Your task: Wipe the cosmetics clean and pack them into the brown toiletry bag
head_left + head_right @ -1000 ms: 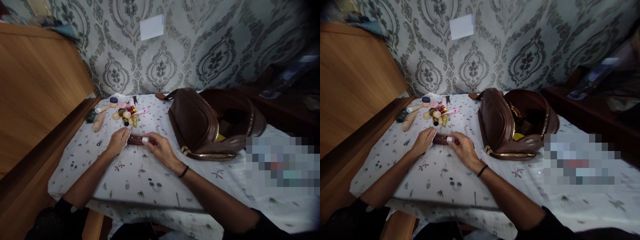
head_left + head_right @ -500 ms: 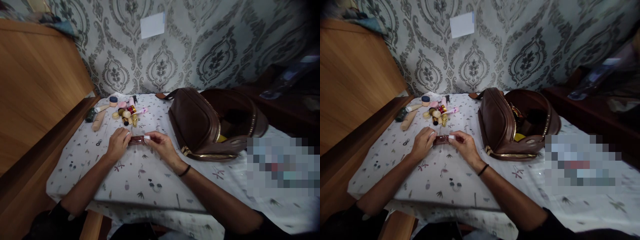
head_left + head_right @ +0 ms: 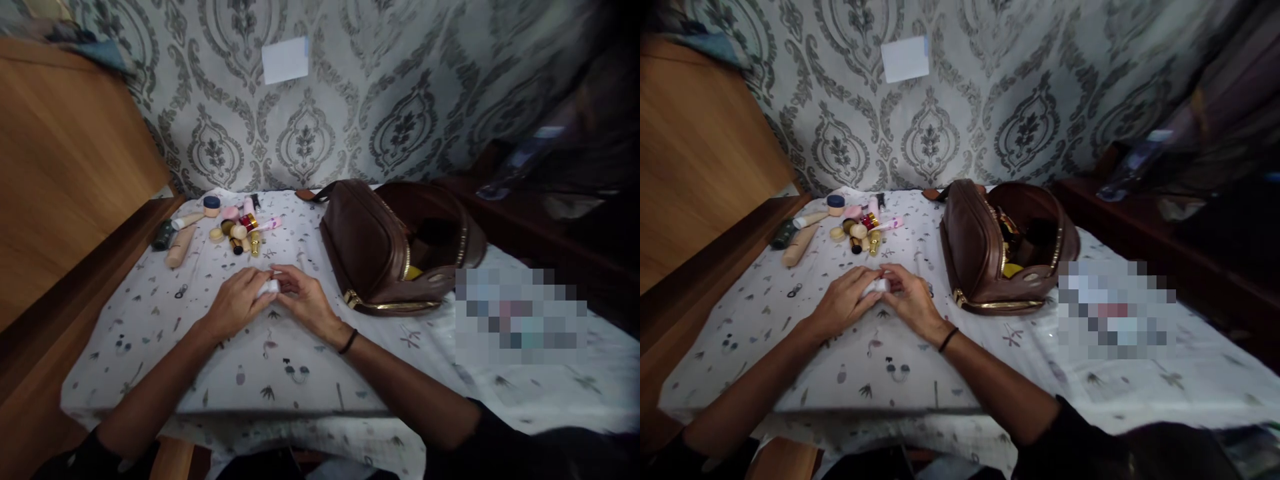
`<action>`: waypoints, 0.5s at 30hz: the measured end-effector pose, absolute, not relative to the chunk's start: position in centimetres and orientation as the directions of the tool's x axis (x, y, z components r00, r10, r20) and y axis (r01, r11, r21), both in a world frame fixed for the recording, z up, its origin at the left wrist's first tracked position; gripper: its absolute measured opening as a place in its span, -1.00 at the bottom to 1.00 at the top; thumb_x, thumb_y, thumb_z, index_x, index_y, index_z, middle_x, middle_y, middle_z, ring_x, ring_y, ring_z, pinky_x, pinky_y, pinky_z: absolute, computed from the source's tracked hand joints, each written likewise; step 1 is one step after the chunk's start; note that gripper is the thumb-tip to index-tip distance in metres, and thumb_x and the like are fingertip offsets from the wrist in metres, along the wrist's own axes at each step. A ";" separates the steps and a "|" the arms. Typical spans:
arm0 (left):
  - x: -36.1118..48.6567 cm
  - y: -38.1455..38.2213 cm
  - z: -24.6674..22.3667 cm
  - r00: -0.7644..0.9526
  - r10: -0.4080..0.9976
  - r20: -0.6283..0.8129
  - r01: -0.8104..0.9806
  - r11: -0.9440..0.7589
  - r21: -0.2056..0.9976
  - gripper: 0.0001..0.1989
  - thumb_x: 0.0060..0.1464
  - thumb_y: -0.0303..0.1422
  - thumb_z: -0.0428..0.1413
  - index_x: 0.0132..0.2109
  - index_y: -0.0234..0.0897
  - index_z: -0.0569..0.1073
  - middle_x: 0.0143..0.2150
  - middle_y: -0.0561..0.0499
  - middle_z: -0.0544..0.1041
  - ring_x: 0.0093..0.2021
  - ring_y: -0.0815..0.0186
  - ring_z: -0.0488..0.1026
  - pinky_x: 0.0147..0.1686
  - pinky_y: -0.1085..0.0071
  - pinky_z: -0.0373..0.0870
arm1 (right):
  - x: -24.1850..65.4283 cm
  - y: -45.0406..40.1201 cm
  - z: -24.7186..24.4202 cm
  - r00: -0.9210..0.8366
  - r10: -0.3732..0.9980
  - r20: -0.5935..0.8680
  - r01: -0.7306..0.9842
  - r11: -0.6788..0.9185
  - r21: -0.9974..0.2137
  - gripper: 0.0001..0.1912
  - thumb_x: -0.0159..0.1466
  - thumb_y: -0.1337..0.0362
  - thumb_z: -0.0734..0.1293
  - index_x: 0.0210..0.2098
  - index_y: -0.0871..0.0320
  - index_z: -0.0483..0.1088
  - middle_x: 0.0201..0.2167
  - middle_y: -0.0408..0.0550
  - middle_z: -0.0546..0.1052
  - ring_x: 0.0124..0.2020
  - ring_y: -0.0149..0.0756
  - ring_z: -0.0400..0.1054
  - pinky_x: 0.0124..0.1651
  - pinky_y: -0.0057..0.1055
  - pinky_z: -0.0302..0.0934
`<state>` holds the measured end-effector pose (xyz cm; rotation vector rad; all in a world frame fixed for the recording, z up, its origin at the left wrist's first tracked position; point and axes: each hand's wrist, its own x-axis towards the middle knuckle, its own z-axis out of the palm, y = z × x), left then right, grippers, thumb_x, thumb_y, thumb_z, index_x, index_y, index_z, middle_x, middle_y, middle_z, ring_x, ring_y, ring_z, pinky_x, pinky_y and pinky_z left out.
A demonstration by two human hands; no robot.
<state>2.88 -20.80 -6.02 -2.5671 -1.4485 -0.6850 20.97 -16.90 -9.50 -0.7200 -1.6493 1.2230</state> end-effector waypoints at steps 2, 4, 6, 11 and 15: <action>2.7 -20.6 -5.8 0.400 0.836 0.375 0.864 -0.481 0.150 -0.65 0.34 -0.13 -0.09 -0.01 -0.26 0.44 -0.20 -0.07 0.49 -0.19 0.16 0.47 -0.20 0.28 0.39 | 20.9 -16.9 -9.6 -0.395 0.860 0.323 -0.063 0.325 -0.943 -0.46 0.11 0.39 0.44 0.10 0.08 0.41 -0.13 -0.05 0.59 -0.16 -0.30 0.50 0.02 -0.27 0.38; 2.7 -20.4 -5.7 0.350 0.872 0.342 0.877 -0.433 0.208 -0.67 0.33 -0.12 -0.10 -0.11 -0.24 0.44 -0.24 -0.04 0.48 -0.20 0.18 0.46 -0.21 0.29 0.37 | 20.8 -16.9 -9.7 -0.388 0.869 0.308 -0.059 0.310 -0.949 -0.48 0.11 0.35 0.45 0.08 0.10 0.42 -0.15 -0.05 0.59 -0.17 -0.30 0.49 0.00 -0.28 0.39; 2.7 -20.2 -5.7 0.294 0.892 0.343 0.880 -0.392 0.268 -0.67 0.34 -0.14 -0.13 -0.22 -0.23 0.40 -0.28 -0.02 0.46 -0.22 0.19 0.45 -0.21 0.30 0.34 | 20.8 -16.9 -9.8 -0.392 0.877 0.279 -0.054 0.281 -0.958 -0.52 0.09 0.33 0.48 0.02 0.14 0.45 -0.18 -0.05 0.59 -0.18 -0.30 0.48 -0.02 -0.30 0.40; 2.9 -19.9 -6.0 0.177 0.896 0.407 0.854 -0.346 0.389 -0.67 0.30 -0.18 -0.16 -0.39 -0.20 0.26 -0.41 0.04 0.36 -0.35 0.24 0.36 -0.29 0.33 0.26 | 20.8 -16.9 -9.8 -0.419 0.886 0.197 0.034 0.232 -0.972 -0.72 0.09 0.29 0.48 -0.20 0.19 0.53 -0.42 -0.14 0.54 -0.38 -0.37 0.41 -0.25 -0.42 0.36; 2.2 -19.5 -6.2 0.048 0.928 0.369 0.784 -0.264 0.562 -0.71 0.23 -0.14 -0.07 -0.39 -0.21 0.28 -0.47 0.10 0.32 -0.42 0.30 0.31 -0.34 0.38 0.22 | 20.7 -17.0 -9.4 -0.453 0.880 0.142 0.025 0.171 -0.985 -0.81 0.07 0.32 0.48 -0.29 0.20 0.52 -0.54 -0.22 0.43 -0.50 -0.46 0.29 -0.42 -0.52 0.22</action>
